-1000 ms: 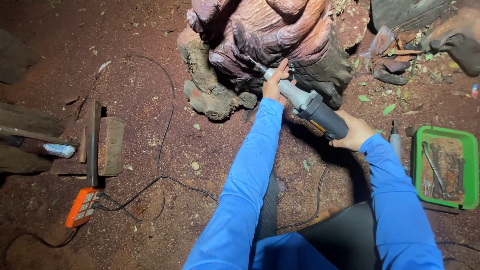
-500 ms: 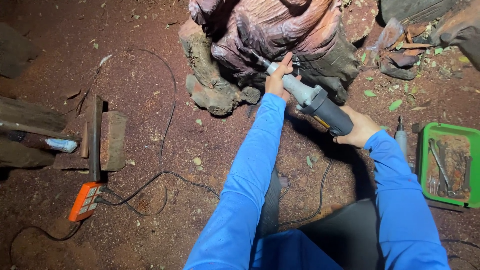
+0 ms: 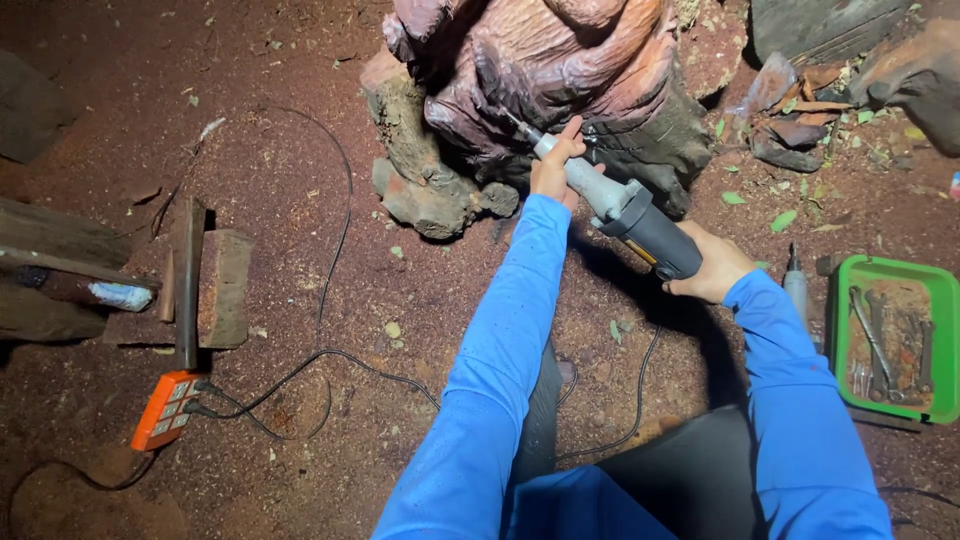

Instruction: Carving intricate details into a large wooden sculpture using a handheld rotary tool.

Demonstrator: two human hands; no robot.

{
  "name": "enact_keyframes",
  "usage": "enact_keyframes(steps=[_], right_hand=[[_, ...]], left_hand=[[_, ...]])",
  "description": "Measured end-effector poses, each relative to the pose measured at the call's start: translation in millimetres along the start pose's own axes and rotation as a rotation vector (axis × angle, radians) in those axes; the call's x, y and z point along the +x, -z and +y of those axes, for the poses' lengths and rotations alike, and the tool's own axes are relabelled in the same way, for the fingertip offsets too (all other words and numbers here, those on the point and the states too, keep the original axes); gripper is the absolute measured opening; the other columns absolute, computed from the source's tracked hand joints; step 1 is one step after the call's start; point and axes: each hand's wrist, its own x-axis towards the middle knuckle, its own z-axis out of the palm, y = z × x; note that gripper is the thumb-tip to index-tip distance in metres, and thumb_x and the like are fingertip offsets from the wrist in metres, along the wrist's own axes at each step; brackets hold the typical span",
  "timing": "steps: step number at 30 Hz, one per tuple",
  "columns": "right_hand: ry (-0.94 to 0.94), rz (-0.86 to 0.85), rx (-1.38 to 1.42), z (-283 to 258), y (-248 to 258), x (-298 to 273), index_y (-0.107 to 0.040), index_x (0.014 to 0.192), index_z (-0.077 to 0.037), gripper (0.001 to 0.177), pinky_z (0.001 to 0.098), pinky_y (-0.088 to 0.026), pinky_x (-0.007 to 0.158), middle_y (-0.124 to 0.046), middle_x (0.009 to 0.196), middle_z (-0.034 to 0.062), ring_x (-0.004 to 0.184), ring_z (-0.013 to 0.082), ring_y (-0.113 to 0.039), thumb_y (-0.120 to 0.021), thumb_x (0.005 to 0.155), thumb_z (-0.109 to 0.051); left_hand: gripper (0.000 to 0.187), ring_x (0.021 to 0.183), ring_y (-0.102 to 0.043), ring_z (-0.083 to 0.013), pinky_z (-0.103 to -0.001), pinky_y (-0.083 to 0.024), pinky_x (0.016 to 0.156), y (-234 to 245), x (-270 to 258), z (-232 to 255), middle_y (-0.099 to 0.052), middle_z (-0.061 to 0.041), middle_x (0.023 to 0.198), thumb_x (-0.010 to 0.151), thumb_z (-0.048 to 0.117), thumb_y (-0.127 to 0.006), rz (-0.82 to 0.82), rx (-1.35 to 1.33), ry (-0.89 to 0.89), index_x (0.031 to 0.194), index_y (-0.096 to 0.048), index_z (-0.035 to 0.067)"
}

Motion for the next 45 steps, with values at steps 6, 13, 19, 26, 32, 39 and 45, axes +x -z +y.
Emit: enact_keyframes(steps=[6, 13, 19, 26, 32, 39, 45], right_hand=[[0.013, 0.008, -0.007, 3.6, -3.4, 2.6, -0.052, 0.144, -0.034, 0.097, 0.0498, -0.056, 0.095, -0.07, 0.12, 0.0224, 0.114, 0.0432, -0.067, -0.095, 0.057, -0.03], [0.004, 0.001, 0.013, 4.8, -5.4, 4.3, -0.052, 0.143, -0.034, 0.097, 0.0499, -0.055, 0.096, -0.07, 0.122, 0.0219, 0.115, 0.0426, -0.066, -0.096, 0.056, -0.033], [0.014, -0.016, 0.0, -9.1, 1.6, 1.2, -0.053, 0.144, -0.029, 0.093, 0.0518, -0.055, 0.095, -0.069, 0.121, 0.0255, 0.115, 0.0456, -0.066, -0.094, 0.061, -0.027], [-0.006, -0.009, 0.009, -8.4, 0.6, -1.2, -0.053, 0.143, -0.03, 0.091, 0.0503, -0.054, 0.095, -0.07, 0.12, 0.0246, 0.114, 0.0443, -0.066, -0.094, 0.061, -0.027], [0.011, 0.002, 0.02, -6.1, -3.6, 0.2, -0.053, 0.143, -0.029, 0.094, 0.0514, -0.054, 0.095, -0.069, 0.12, 0.0258, 0.115, 0.0453, -0.066, -0.094, 0.059, -0.028], [0.015, 0.011, 0.025, -1.6, -5.8, 4.5, -0.053, 0.144, -0.029, 0.094, 0.0514, -0.053, 0.096, -0.068, 0.119, 0.0264, 0.115, 0.0457, -0.065, -0.094, 0.059, -0.028], [0.021, 0.022, -0.005, 2.5, -7.3, 4.4, -0.053, 0.144, -0.031, 0.094, 0.0498, -0.054, 0.097, -0.069, 0.12, 0.0247, 0.115, 0.044, -0.066, -0.094, 0.059, -0.027]], left_hand=[[0.062, 0.154, -0.017, -0.0395, -0.073, -0.038, 0.113, 2.1, -0.4, 1.8, 0.01, -0.024, 0.169, 0.084, 0.007, -0.065, -0.024, 0.009, 0.003, 0.145, -0.057, 0.008], [0.062, 0.154, -0.019, -0.0377, -0.073, -0.04, 0.111, 2.8, -1.0, 3.7, 0.013, -0.023, 0.169, 0.083, 0.008, -0.065, -0.017, 0.008, 0.022, 0.144, -0.057, 0.008], [0.063, 0.154, -0.017, -0.0375, -0.074, -0.038, 0.112, 2.6, -2.2, 10.4, 0.015, -0.022, 0.169, 0.081, 0.007, -0.064, -0.034, -0.026, 0.03, 0.144, -0.057, 0.007], [0.064, 0.153, -0.022, -0.0376, -0.075, -0.041, 0.108, 2.5, 1.9, 2.7, 0.004, -0.025, 0.169, 0.079, 0.007, -0.066, -0.008, 0.008, 0.01, 0.142, -0.059, 0.007], [0.063, 0.151, -0.026, -0.039, -0.076, -0.043, 0.103, 3.8, 7.4, -0.2, -0.006, -0.028, 0.168, 0.077, 0.006, -0.068, 0.049, -0.009, 0.003, 0.139, -0.061, 0.005], [0.064, 0.151, -0.027, -0.0421, -0.075, -0.043, 0.102, 2.5, 8.6, -0.6, -0.011, -0.029, 0.168, 0.076, 0.007, -0.069, 0.06, 0.014, -0.012, 0.139, -0.061, 0.005], [0.06, 0.151, -0.025, -0.0411, -0.073, -0.044, 0.104, -1.0, 3.3, 1.8, -0.002, -0.028, 0.169, 0.078, 0.007, -0.07, 0.039, -0.016, -0.015, 0.138, -0.063, 0.007]])
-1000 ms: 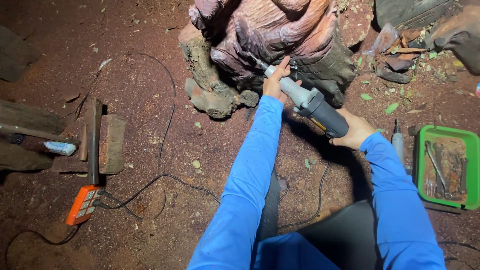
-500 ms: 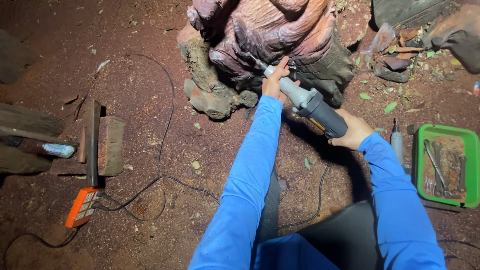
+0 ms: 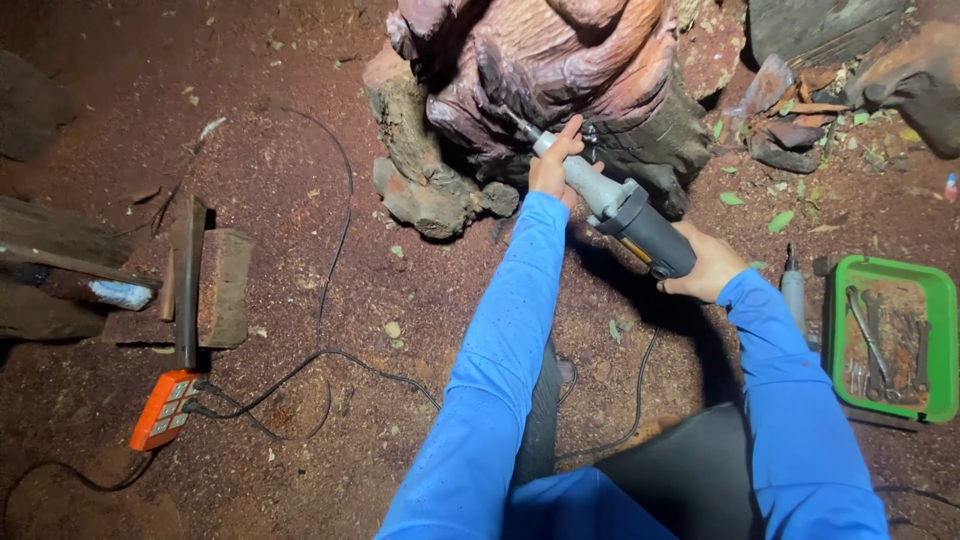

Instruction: Carving intricate details into a large wooden sculpture using a handheld rotary tool.

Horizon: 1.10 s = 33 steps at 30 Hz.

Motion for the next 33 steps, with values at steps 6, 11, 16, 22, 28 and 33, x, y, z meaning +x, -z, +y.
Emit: enact_keyframes(steps=[6, 11, 16, 22, 28, 33], right_hand=[[-0.005, -0.032, 0.028, -16.6, 7.2, -4.4, -0.052, 0.145, -0.029, 0.092, 0.0522, -0.056, 0.092, -0.069, 0.12, 0.0258, 0.114, 0.0455, -0.066, -0.093, 0.063, -0.024], [-0.02, -0.045, 0.034, -20.7, 9.2, -6.1, -0.052, 0.145, -0.028, 0.091, 0.0527, -0.056, 0.091, -0.069, 0.12, 0.0259, 0.113, 0.0459, -0.066, -0.093, 0.064, -0.023], [-0.013, -0.04, 0.021, -4.3, 0.8, -2.6, -0.051, 0.145, -0.03, 0.096, 0.0509, -0.056, 0.094, -0.068, 0.121, 0.0247, 0.116, 0.0441, -0.066, -0.095, 0.059, -0.031], [-0.013, -0.017, 0.024, -1.5, 0.0, -4.4, -0.054, 0.142, -0.03, 0.092, 0.0509, -0.056, 0.092, -0.07, 0.118, 0.0251, 0.113, 0.0441, -0.067, -0.095, 0.06, -0.028], [-0.018, -0.014, 0.017, -1.7, -4.3, -0.8, -0.053, 0.142, -0.035, 0.097, 0.0486, -0.055, 0.096, -0.07, 0.12, 0.0224, 0.116, 0.0415, -0.066, -0.095, 0.055, -0.035], [-0.016, 0.0, 0.038, 0.4, -1.5, -0.7, -0.055, 0.141, -0.032, 0.094, 0.0497, -0.055, 0.095, -0.07, 0.118, 0.0247, 0.114, 0.0432, -0.067, -0.095, 0.056, -0.029]], left_hand=[[0.064, 0.156, -0.006, -0.0366, -0.073, -0.036, 0.114, 7.3, -8.4, 12.8, 0.021, -0.019, 0.168, 0.082, 0.008, -0.062, -0.113, -0.034, 0.058, 0.146, -0.055, 0.007], [0.063, 0.156, -0.004, -0.038, -0.072, -0.033, 0.116, 5.2, -7.3, 14.2, 0.025, -0.019, 0.167, 0.083, 0.008, -0.062, -0.121, -0.012, 0.057, 0.146, -0.055, 0.008], [0.064, 0.156, -0.011, -0.0382, -0.07, -0.038, 0.114, 5.4, -2.9, 5.7, 0.011, -0.024, 0.169, 0.084, 0.008, -0.064, -0.094, 0.051, 0.044, 0.147, -0.054, 0.008], [0.067, 0.154, -0.011, -0.0453, -0.069, -0.041, 0.112, 4.8, -2.6, 2.8, 0.001, -0.029, 0.168, 0.082, 0.008, -0.067, -0.057, 0.051, 0.047, 0.147, -0.054, 0.007], [0.064, 0.153, -0.02, -0.0425, -0.072, -0.045, 0.105, 5.9, 2.8, -0.1, -0.004, -0.029, 0.168, 0.078, 0.007, -0.07, -0.013, 0.04, 0.011, 0.142, -0.059, 0.005], [0.065, 0.152, -0.022, -0.0424, -0.072, -0.044, 0.105, 2.8, -3.8, 4.2, -0.011, -0.03, 0.167, 0.076, 0.007, -0.072, 0.025, 0.041, 0.022, 0.14, -0.06, 0.005]])
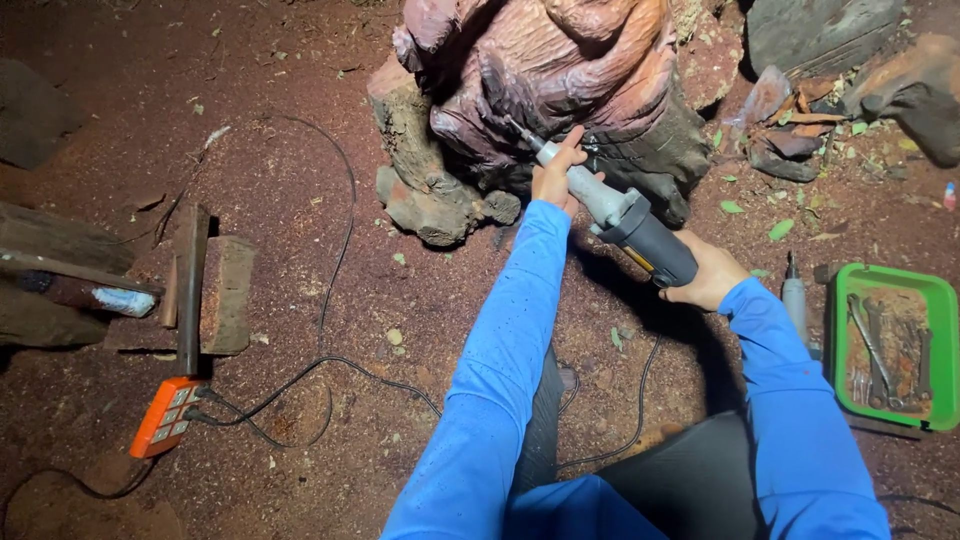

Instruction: Carving intricate details into a large wooden sculpture using a handheld rotary tool.

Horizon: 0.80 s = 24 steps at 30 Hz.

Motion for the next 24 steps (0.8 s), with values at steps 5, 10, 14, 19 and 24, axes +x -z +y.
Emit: enact_keyframes(steps=[5, 10, 14, 19, 24], right_hand=[[0.007, 0.009, 0.006, 0.6, -1.7, 1.3, -0.055, 0.141, -0.031, 0.094, 0.0506, -0.054, 0.095, -0.069, 0.118, 0.0254, 0.113, 0.0442, -0.067, -0.095, 0.056, -0.028], [0.007, -0.005, -0.008, -2.9, -2.0, -3.3, -0.054, 0.14, -0.027, 0.092, 0.0515, -0.054, 0.096, -0.069, 0.119, 0.0263, 0.115, 0.0454, -0.065, -0.094, 0.058, -0.029], [0.02, 0.004, -0.014, -2.7, -3.0, -3.6, -0.054, 0.141, -0.027, 0.092, 0.0521, -0.054, 0.095, -0.069, 0.119, 0.0258, 0.114, 0.0453, -0.066, -0.094, 0.058, -0.028], [0.045, 0.014, 0.057, -2.3, -1.3, -7.0, -0.055, 0.14, -0.025, 0.088, 0.056, -0.053, 0.094, -0.069, 0.117, 0.0291, 0.112, 0.0494, -0.066, -0.094, 0.061, -0.026], [0.044, 0.012, 0.057, -3.1, -6.5, -3.3, -0.054, 0.141, -0.029, 0.094, 0.0522, -0.054, 0.094, -0.069, 0.121, 0.0241, 0.115, 0.0442, -0.065, -0.097, 0.057, -0.033]], left_hand=[[0.065, 0.151, -0.023, -0.0448, -0.071, -0.046, 0.103, 1.3, 4.7, -5.2, -0.011, -0.03, 0.167, 0.077, 0.008, -0.072, -0.005, 0.025, -0.019, 0.141, -0.06, 0.005], [0.063, 0.149, -0.027, -0.0459, -0.07, -0.049, 0.101, -1.4, 0.7, -0.8, -0.011, -0.031, 0.166, 0.076, 0.007, -0.073, 0.029, 0.041, -0.023, 0.137, -0.064, 0.005], [0.056, 0.148, -0.03, -0.0416, -0.068, -0.053, 0.099, -2.6, 3.4, 0.0, 0.001, -0.029, 0.166, 0.076, 0.005, -0.075, 0.06, 0.023, -0.013, 0.131, -0.068, 0.006], [0.066, 0.124, -0.055, -0.043, -0.059, -0.061, 0.086, -5.0, 16.6, -7.9, -0.035, -0.034, 0.153, 0.071, 0.005, -0.08, 0.127, 0.026, -0.036, 0.134, -0.064, -0.002], [0.061, 0.097, -0.067, -0.0357, -0.052, -0.066, 0.065, 8.4, 34.4, -12.1, -0.058, -0.03, 0.13, 0.061, 0.006, -0.083, 0.198, 0.082, -0.073, 0.122, -0.073, 0.004]])
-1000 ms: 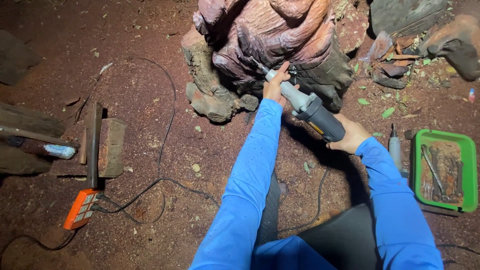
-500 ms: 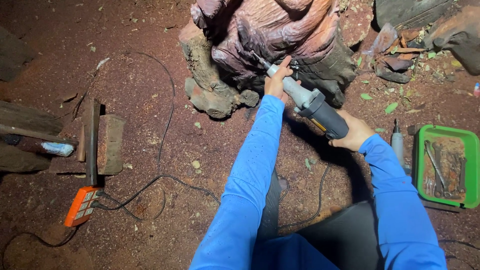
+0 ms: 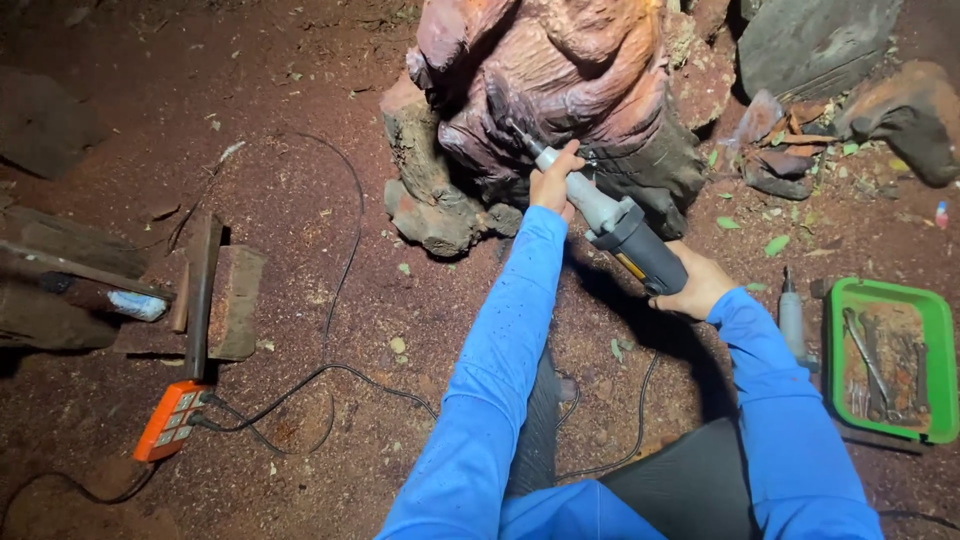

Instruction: Carving intricate details into a large wooden sculpture using a handheld rotary tool.

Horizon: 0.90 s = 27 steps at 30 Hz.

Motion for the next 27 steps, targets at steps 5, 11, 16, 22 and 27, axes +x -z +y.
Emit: enact_keyframes(steps=[5, 11, 16, 22, 27], right_hand=[[0.013, -0.015, 0.014, 6.5, -7.1, 8.3, -0.054, 0.14, -0.03, 0.095, 0.0523, -0.054, 0.094, -0.07, 0.119, 0.0229, 0.114, 0.0437, -0.066, -0.097, 0.056, -0.034], [0.033, -0.007, 0.034, 11.9, -9.2, 12.5, -0.056, 0.138, -0.029, 0.094, 0.0526, -0.054, 0.093, -0.07, 0.117, 0.0232, 0.113, 0.044, -0.066, -0.099, 0.054, -0.034], [0.051, -0.003, 0.056, 9.1, -10.6, 13.4, -0.056, 0.136, -0.028, 0.093, 0.054, -0.054, 0.092, -0.07, 0.116, 0.0236, 0.113, 0.0447, -0.066, -0.099, 0.054, -0.035], [0.041, 0.014, 0.073, -1.4, -9.9, 7.8, -0.058, 0.135, -0.026, 0.089, 0.0521, -0.053, 0.092, -0.07, 0.115, 0.0233, 0.112, 0.0435, -0.066, -0.098, 0.055, -0.032], [0.03, 0.009, 0.083, 2.4, -15.7, 10.1, -0.058, 0.134, -0.028, 0.09, 0.0509, -0.054, 0.093, -0.07, 0.115, 0.0209, 0.113, 0.0407, -0.066, -0.099, 0.054, -0.035]], left_hand=[[0.062, 0.105, -0.064, -0.0314, -0.047, -0.061, 0.077, -10.0, -21.7, 14.7, -0.058, -0.028, 0.134, 0.063, 0.01, -0.081, 0.029, 0.064, 0.001, 0.124, -0.073, 0.007], [0.066, 0.112, -0.06, -0.0306, -0.047, -0.054, 0.09, -18.0, -33.1, 22.3, -0.057, -0.027, 0.136, 0.063, 0.012, -0.083, 0.042, 0.11, 0.02, 0.127, -0.072, 0.006], [0.068, 0.118, -0.058, -0.033, -0.049, -0.051, 0.098, -23.5, -38.5, 30.7, -0.055, -0.027, 0.139, 0.064, 0.015, -0.083, 0.025, 0.14, 0.03, 0.13, -0.07, 0.009], [0.066, 0.108, -0.064, -0.0323, -0.043, -0.055, 0.091, -27.4, -55.6, 42.1, -0.064, -0.025, 0.127, 0.061, 0.009, -0.08, 0.043, 0.087, -0.02, 0.126, -0.071, 0.002], [0.063, 0.109, -0.063, -0.0305, -0.046, -0.052, 0.092, -22.6, -48.5, 35.1, -0.066, -0.023, 0.126, 0.062, 0.01, -0.082, 0.052, 0.124, -0.027, 0.124, -0.073, 0.002]])
